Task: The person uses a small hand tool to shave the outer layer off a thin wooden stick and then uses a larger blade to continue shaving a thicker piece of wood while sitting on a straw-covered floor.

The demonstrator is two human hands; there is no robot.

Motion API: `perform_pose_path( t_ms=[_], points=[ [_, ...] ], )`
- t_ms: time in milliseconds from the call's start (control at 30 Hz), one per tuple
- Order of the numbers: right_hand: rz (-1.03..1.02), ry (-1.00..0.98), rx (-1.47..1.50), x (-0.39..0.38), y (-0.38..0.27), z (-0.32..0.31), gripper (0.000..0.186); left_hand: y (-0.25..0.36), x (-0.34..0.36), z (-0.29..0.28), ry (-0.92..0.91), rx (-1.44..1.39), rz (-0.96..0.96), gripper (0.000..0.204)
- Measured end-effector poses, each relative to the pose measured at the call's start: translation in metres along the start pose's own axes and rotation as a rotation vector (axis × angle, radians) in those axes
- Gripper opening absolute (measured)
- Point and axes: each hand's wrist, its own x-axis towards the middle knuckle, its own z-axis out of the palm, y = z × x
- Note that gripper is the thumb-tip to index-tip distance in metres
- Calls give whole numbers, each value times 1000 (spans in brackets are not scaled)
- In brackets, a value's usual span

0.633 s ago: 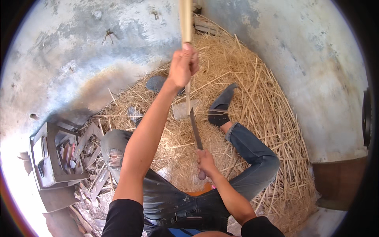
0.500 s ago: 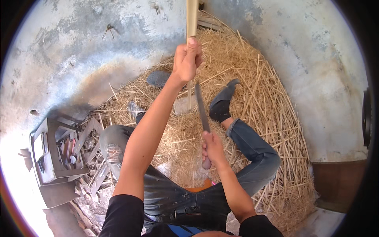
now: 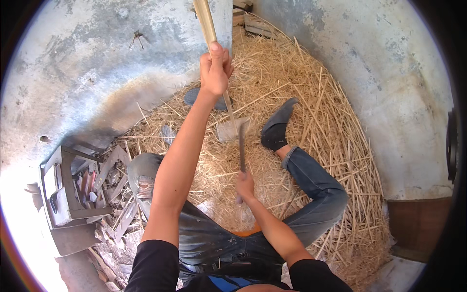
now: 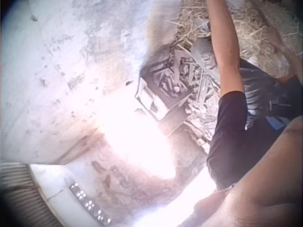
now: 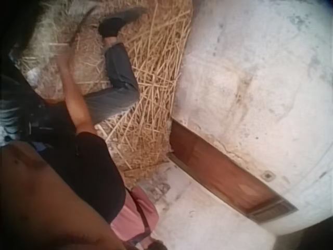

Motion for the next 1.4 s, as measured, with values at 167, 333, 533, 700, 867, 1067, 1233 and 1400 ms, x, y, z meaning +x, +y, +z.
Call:
perform_pose_path(
  t_ms=[167, 333, 533, 700, 867, 1067, 1233, 1400],
  points=[
    [432, -45, 219, 0, 30, -6, 35, -1, 1, -23, -63, -75, 11, 70],
    [230, 64, 342, 68, -67, -44, 34, 0, 3, -39, -76, -155, -33, 70],
    [18, 162, 791, 79, -208, -101, 27, 2, 4, -38, -121, -173, -41, 71],
    [65, 222, 600, 52, -137, -51, 26, 0, 2, -32, -132, -185, -22, 71],
    [274, -193, -23, -24, 13, -25, 40, 1, -2, -23, -109, -157, 17, 69],
    [396, -291, -319, -45, 39, -25, 48, 5, -3, -41, 49, -172, 19, 66],
    [390, -320, -229, -41, 50, -24, 49, 32, -2, -56, 116, -86, 41, 64],
    [391, -291, -280, -42, 39, -28, 48, 48, -1, -54, 136, -189, 105, 57]
  ],
)
